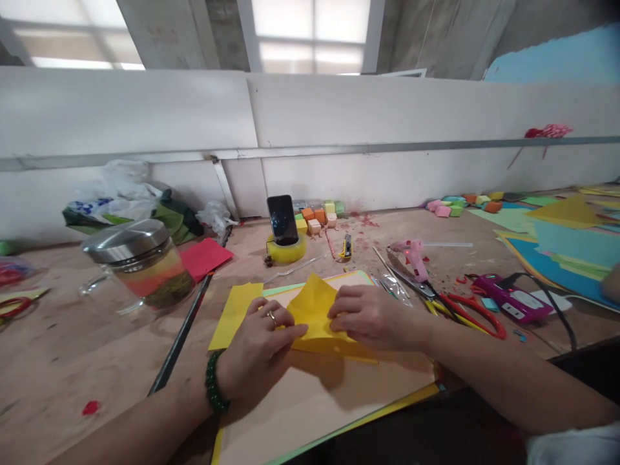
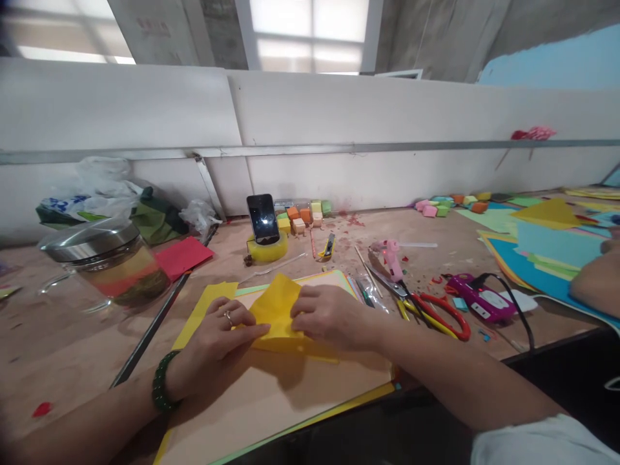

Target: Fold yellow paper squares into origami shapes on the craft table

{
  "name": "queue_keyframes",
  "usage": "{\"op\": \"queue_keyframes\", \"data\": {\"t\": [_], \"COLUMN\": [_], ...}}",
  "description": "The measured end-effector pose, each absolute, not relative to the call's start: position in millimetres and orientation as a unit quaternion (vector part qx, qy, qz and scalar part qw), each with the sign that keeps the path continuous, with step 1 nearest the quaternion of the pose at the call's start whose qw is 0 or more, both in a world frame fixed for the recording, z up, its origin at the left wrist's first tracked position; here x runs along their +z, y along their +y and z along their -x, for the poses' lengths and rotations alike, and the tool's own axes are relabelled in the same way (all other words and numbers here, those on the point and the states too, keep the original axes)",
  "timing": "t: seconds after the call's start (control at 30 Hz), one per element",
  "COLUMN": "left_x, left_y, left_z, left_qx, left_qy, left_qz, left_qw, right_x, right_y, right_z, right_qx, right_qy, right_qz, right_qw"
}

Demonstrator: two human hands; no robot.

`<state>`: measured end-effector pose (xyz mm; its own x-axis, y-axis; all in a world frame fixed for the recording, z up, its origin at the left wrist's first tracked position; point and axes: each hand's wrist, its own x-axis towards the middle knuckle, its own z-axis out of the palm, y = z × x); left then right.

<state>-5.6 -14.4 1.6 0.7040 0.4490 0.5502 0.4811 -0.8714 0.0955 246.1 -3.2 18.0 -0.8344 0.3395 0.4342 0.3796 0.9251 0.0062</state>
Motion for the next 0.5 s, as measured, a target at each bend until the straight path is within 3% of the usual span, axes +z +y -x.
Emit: {"op": "queue_keyframes", "data": {"t": [0.2,0.4,0.5], "left_x": [14.0,22.4,23.9], "left_y": [-29.9,-38.6,-43.0], "left_z": [0.1,-0.4,-0.2], "left_qx": [-0.093,0.009,0.044], "left_qy": [-0.277,-0.293,-0.299], "left_qz": [0.955,0.954,0.951], "left_qw": [-0.045,-0.066,-0.071], "right_x": [13.7,15.0,5.3], "right_y": [-7.2,7.6,18.0], "right_z": [-240.6,-248.6,-249.0], "right_qx": [0.066,0.312,0.418], "right_qy": [-0.976,-0.918,-0.862], "right_qz": [0.192,0.232,0.260], "right_qw": [0.084,0.080,0.120]}}
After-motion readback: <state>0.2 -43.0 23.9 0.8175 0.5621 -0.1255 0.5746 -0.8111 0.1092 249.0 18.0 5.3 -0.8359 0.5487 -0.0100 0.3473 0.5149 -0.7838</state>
